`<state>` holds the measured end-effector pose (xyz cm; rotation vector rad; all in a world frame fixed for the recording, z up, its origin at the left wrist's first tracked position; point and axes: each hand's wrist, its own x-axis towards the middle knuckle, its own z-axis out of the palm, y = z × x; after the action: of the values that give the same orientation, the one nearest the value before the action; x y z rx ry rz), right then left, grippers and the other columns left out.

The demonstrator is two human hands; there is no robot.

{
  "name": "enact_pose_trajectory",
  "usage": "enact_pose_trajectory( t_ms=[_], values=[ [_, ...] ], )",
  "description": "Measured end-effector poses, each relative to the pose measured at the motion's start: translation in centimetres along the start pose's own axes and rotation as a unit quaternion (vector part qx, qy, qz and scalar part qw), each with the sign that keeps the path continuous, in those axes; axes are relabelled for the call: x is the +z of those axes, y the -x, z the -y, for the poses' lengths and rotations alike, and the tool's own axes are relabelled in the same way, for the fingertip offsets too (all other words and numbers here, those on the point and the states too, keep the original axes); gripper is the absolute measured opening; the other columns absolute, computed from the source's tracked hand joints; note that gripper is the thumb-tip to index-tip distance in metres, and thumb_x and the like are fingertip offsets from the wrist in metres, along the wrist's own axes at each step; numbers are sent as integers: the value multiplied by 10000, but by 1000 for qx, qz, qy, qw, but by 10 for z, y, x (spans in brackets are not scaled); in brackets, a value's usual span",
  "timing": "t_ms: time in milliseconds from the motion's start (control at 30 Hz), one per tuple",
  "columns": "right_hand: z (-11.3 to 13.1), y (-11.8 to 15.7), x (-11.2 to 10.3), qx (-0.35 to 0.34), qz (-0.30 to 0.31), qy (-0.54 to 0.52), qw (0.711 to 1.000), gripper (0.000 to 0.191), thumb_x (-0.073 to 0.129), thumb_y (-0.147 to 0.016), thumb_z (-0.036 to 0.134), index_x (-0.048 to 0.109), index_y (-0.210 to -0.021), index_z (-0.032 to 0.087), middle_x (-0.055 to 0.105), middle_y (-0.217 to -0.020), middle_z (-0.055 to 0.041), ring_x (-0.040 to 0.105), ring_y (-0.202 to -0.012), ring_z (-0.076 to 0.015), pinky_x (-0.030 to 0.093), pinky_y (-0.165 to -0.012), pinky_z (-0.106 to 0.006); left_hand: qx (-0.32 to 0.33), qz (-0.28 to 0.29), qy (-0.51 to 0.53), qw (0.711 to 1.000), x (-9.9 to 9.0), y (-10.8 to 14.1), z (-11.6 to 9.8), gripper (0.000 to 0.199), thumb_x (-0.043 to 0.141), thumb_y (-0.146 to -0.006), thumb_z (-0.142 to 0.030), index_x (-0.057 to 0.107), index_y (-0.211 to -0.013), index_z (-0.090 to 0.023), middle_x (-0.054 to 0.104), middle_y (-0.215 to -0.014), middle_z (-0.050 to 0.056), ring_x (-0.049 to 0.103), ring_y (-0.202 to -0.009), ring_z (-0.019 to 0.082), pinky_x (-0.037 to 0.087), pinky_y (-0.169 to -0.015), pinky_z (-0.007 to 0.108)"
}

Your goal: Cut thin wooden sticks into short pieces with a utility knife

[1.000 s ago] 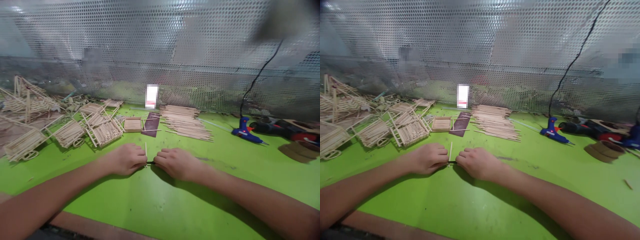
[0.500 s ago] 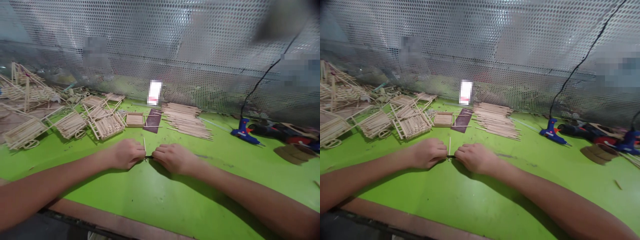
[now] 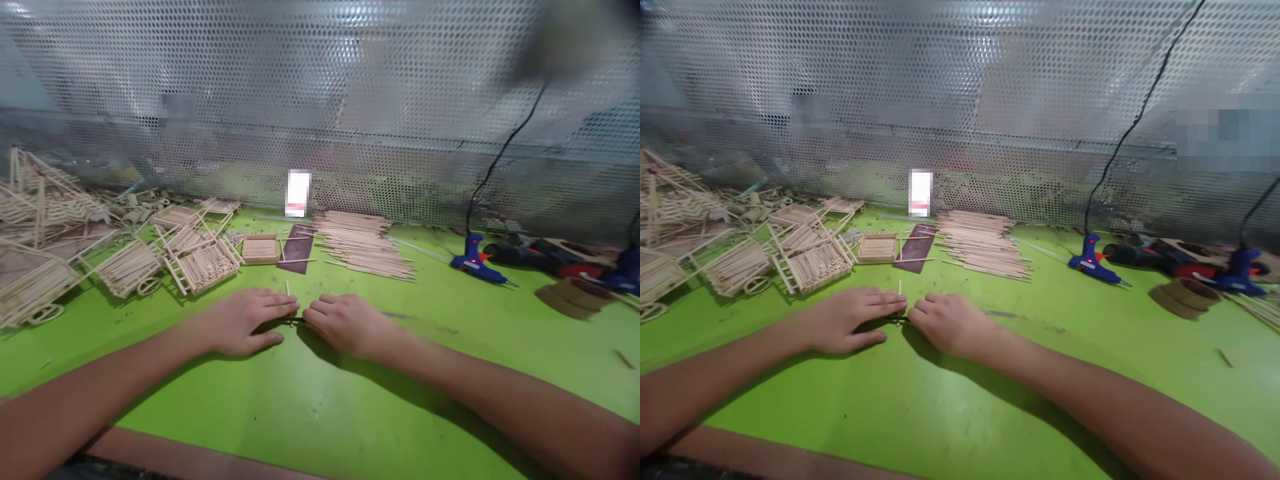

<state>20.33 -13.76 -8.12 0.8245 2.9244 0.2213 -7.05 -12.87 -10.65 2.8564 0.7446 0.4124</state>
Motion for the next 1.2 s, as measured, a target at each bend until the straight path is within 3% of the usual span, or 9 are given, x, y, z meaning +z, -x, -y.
enact_pose_trajectory(
  t_ms=[367,767,933,1033,1200],
  values=[
    [-2,-8,-2,-15,0,-7,1000,133,590,-999,121,674,-1095,162,748,-952,-59,654,-863,-209,467,-701,-309,-63,45,99,992,-2,-5,7,464,626,-1040,-470,632,-1461,-274,553,-1553,89,576,-1425,285,440,-1223,539],
    [-12,-6,0,-39,-18,-8,999,93,586,-1014,156,677,-1030,169,725,-868,-28,611,-774,-181,389,-624,-296,-49,63,92,993,-2,-10,9,457,630,-1041,-446,643,-1447,-237,570,-1543,87,586,-1416,272,443,-1227,520],
    [-13,-6,1,-35,-16,-14,999,67,621,-1006,164,677,-1043,172,732,-889,-26,615,-780,-185,405,-632,-297,3,-23,19,1000,4,-10,4,429,565,-1071,-417,647,-1428,-194,650,-1475,107,639,-1325,279,498,-1148,505],
    [-13,-6,3,-40,-23,-11,999,73,607,-1021,180,679,-1030,168,725,-872,-32,615,-785,-191,406,-633,-303,35,-80,-32,996,8,-13,3,337,507,-1087,-368,724,-1229,-152,771,-1197,109,700,-1071,255,549,-980,443],
    [-15,-7,6,-45,-40,-17,998,73,612,-1016,171,683,-1003,171,714,-844,-26,595,-741,-176,394,-628,-295,63,-128,-71,987,10,-19,4,283,493,-1082,-273,719,-949,-164,730,-911,65,612,-814,201,491,-775,350]
  ],
)
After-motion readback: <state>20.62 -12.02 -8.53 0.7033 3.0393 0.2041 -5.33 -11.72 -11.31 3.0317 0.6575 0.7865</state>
